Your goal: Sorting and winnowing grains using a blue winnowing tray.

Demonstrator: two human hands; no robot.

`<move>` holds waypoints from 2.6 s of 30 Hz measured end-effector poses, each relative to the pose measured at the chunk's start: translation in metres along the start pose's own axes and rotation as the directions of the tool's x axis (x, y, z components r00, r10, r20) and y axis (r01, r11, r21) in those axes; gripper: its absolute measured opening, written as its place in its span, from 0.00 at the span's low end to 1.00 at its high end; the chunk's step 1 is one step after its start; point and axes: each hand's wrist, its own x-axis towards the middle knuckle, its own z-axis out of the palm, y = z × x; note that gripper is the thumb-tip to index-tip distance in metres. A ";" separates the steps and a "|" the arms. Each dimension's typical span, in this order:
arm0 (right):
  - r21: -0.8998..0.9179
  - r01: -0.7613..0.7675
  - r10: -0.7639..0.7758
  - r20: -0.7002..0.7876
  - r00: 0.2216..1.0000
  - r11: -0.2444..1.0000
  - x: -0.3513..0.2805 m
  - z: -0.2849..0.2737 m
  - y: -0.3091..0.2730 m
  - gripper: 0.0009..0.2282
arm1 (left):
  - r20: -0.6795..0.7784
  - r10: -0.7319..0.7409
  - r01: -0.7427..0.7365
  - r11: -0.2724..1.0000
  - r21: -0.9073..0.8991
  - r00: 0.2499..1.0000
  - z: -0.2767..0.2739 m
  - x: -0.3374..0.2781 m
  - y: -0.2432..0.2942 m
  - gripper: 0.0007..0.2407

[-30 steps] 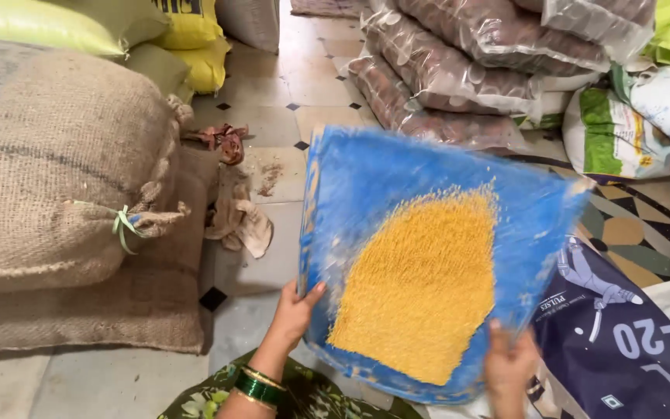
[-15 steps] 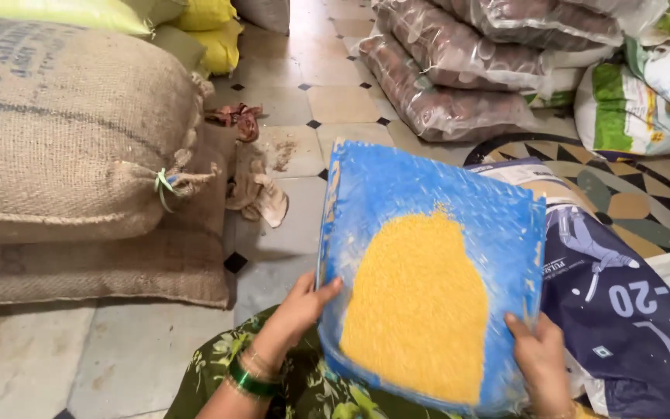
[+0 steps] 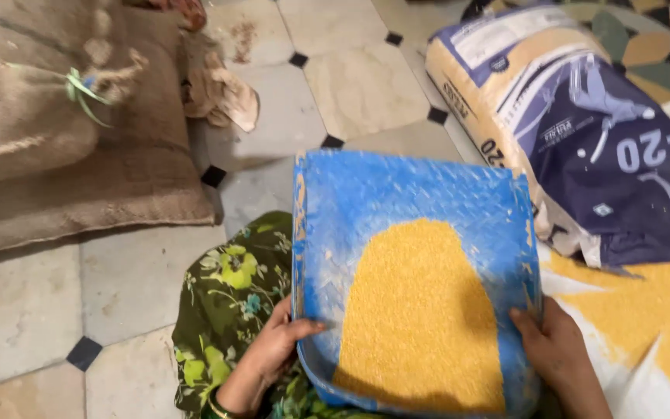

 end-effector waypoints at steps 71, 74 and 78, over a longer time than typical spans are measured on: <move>-0.050 0.669 -0.594 0.416 0.689 0.741 0.043 0.010 -0.135 0.27 | -0.104 -0.091 0.097 0.994 0.054 0.990 -0.010 0.029 -0.004 0.35; -0.131 0.560 -0.416 0.538 0.733 0.818 0.036 0.012 -0.074 0.19 | -0.096 -0.101 0.104 0.994 0.027 0.990 -0.007 0.030 -0.002 0.36; -0.151 0.492 -0.108 0.882 0.459 0.857 -0.003 0.017 -0.068 0.16 | -0.104 -0.101 0.109 0.991 0.082 0.989 -0.011 0.034 -0.008 0.36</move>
